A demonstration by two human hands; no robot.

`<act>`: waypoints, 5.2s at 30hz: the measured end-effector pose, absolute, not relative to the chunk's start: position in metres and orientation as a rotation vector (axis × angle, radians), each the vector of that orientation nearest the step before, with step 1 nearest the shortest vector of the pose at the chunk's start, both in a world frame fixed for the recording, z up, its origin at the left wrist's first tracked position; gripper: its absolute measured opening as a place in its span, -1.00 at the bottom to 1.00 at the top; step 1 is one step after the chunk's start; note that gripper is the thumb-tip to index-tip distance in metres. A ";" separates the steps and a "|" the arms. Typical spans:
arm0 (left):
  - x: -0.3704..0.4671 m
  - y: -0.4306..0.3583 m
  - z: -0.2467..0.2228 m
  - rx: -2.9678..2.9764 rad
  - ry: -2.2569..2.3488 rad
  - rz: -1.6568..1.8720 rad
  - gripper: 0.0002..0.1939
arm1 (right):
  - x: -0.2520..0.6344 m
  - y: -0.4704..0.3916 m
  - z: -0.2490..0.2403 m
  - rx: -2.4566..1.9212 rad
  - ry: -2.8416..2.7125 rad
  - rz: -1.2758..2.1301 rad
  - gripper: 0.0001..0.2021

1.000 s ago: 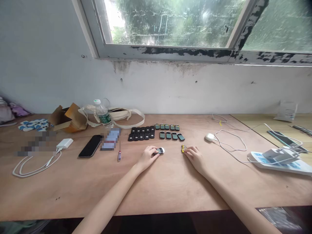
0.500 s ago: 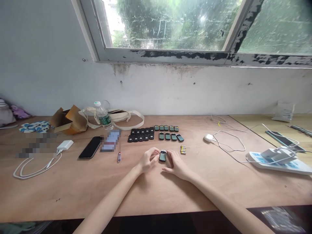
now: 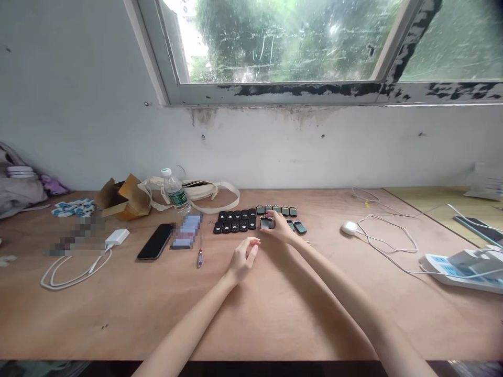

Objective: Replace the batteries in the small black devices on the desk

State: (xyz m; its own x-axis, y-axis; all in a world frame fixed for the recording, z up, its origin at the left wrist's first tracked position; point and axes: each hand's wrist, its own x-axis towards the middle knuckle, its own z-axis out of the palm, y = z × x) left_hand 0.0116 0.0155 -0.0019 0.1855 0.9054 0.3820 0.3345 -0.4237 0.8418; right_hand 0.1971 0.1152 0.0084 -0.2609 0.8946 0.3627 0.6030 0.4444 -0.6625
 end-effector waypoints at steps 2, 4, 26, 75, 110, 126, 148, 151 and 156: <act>0.012 0.014 0.000 1.890 1.138 1.222 -0.79 | 0.192 0.127 0.006 -1.281 -2.019 0.497 -0.43; 0.012 0.012 0.001 1.917 1.113 1.212 -0.79 | 0.187 0.134 0.000 -1.304 -2.043 0.463 -0.41; 0.015 0.015 -0.009 1.791 1.215 1.193 -0.80 | 0.326 0.207 -0.030 -1.453 -1.641 0.816 -0.28; 0.016 0.015 -0.008 2.125 1.067 0.941 -0.86 | 0.202 0.018 -0.012 -1.325 -1.925 0.536 -0.83; 0.011 0.018 -0.013 2.163 1.096 0.943 -0.91 | 0.297 -0.014 -0.028 -1.451 -1.909 0.101 -0.75; 0.021 0.008 -0.005 1.933 1.059 1.038 -0.66 | 0.199 -0.038 -0.013 -1.349 -2.062 0.344 -0.38; 0.023 0.006 -0.010 1.764 1.215 1.041 -0.68 | 0.328 0.186 0.008 -1.605 -1.845 0.671 -0.32; 0.023 0.006 -0.010 1.741 1.211 1.029 -0.67 | 0.330 0.190 0.007 -1.592 -1.921 0.677 -0.33; 0.022 0.007 -0.012 1.734 1.209 1.017 -0.66 | 0.315 0.196 0.008 -1.558 -2.013 0.610 -0.34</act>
